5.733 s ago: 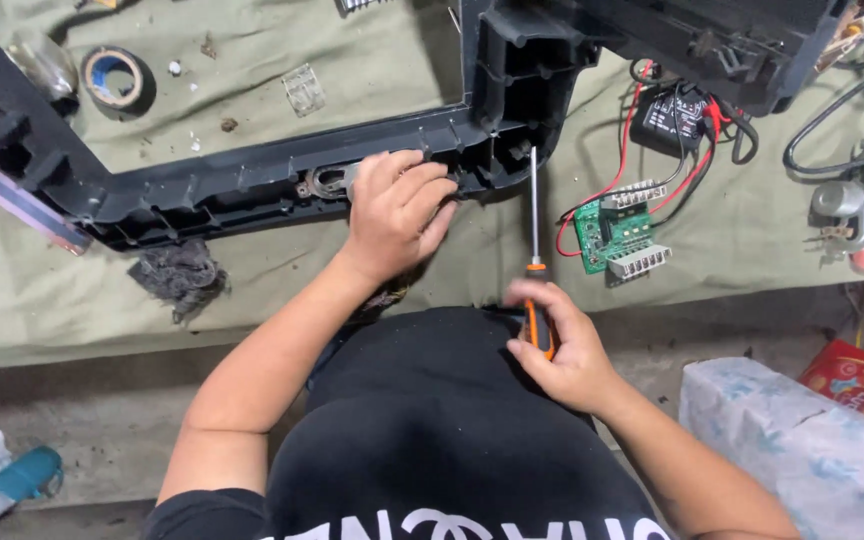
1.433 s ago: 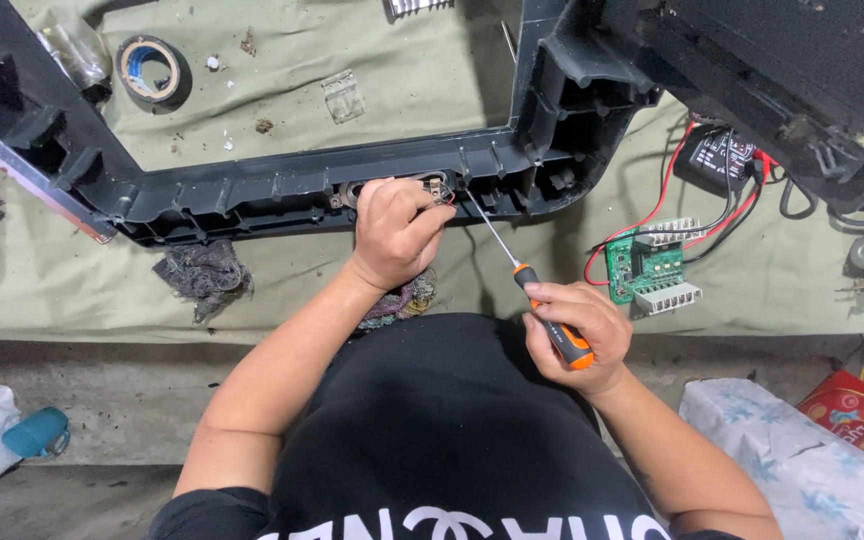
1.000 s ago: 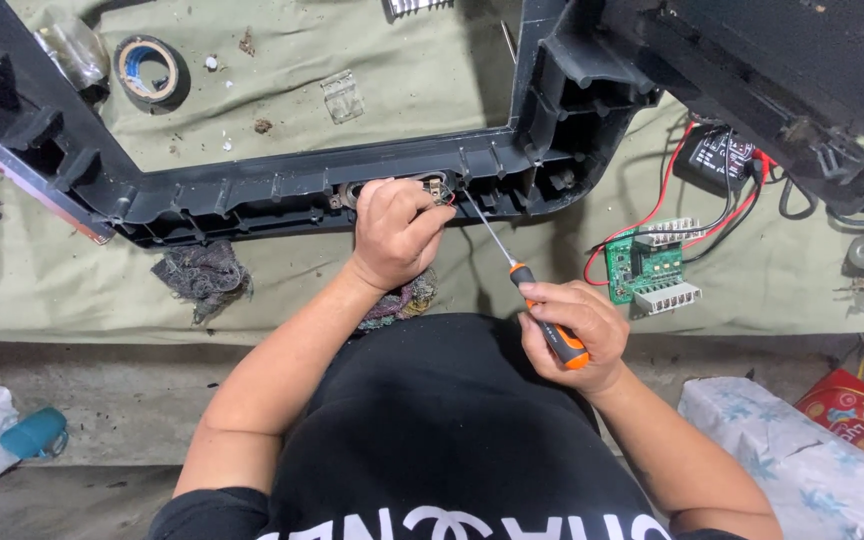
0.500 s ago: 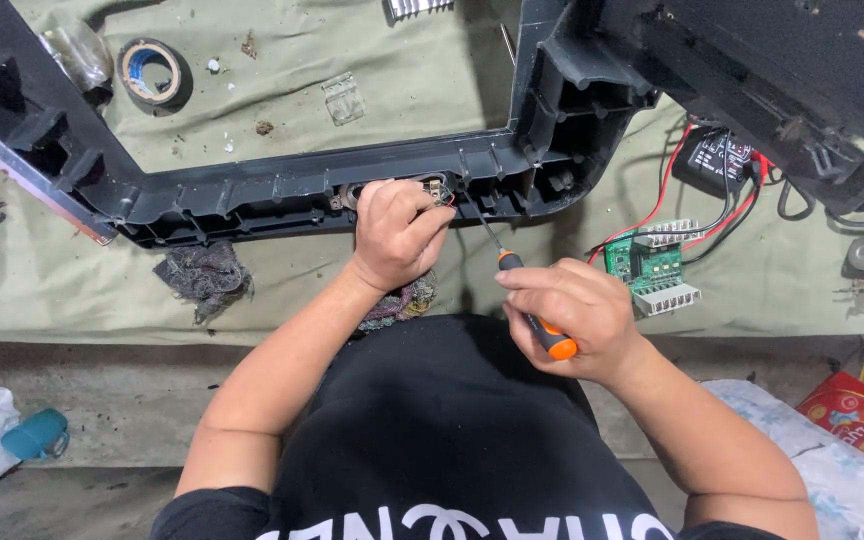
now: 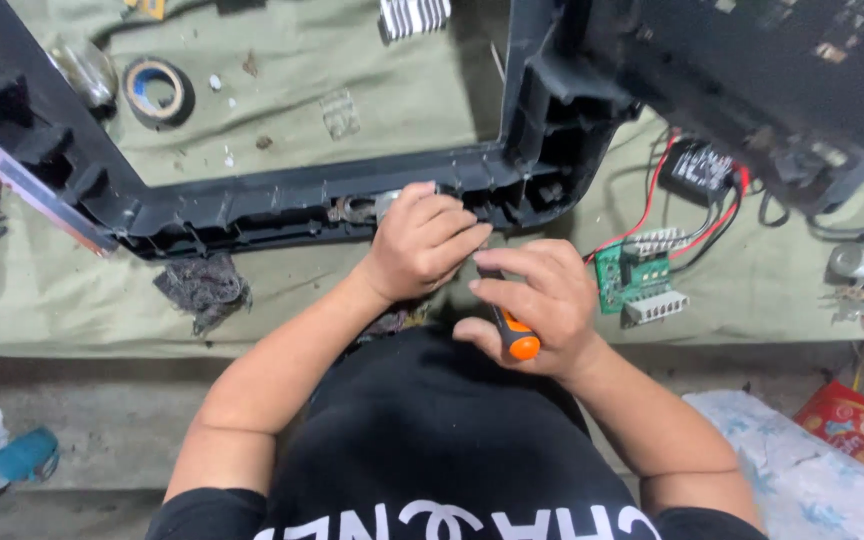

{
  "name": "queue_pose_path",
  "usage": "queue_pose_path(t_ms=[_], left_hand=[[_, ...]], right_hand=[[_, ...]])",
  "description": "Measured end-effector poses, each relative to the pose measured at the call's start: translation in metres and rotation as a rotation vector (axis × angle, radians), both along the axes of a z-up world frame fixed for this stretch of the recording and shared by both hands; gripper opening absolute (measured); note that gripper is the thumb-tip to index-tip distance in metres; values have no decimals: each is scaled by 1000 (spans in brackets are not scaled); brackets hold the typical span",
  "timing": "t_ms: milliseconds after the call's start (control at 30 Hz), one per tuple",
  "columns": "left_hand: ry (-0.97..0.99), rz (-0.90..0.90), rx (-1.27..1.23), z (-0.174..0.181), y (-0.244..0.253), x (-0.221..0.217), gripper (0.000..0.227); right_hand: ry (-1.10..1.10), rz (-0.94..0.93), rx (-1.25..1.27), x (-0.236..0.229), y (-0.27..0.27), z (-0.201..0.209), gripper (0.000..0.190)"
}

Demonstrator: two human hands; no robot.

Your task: Removing a speaker component from its plastic housing using a screwdriver and inspecting it for repairs.

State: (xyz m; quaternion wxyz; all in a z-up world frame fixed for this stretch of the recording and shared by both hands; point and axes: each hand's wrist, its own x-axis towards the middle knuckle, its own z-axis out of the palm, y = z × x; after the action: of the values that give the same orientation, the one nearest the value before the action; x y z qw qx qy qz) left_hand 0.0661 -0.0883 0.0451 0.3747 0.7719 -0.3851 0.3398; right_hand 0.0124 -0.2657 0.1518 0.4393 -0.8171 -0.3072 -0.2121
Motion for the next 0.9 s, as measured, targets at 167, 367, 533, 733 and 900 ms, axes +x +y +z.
queue_pose_path(t_ms=[167, 367, 533, 733, 900], left_hand=[[44, -29, -62, -5, 3, 1, 22], [121, -18, -8, -4, 5, 5, 17], [66, 212, 179, 4, -3, 4, 18], [159, 218, 314, 17, -2, 11, 17], [189, 179, 250, 23, -2, 15, 18]], right_hand=[[61, 133, 352, -4, 27, 3, 29], [-8, 273, 632, 0, 50, -16, 37], [-66, 301, 679, 9, 51, -10, 45], [5, 375, 559, 23, 49, 8, 43], [31, 429, 520, 33, 48, 13, 44]])
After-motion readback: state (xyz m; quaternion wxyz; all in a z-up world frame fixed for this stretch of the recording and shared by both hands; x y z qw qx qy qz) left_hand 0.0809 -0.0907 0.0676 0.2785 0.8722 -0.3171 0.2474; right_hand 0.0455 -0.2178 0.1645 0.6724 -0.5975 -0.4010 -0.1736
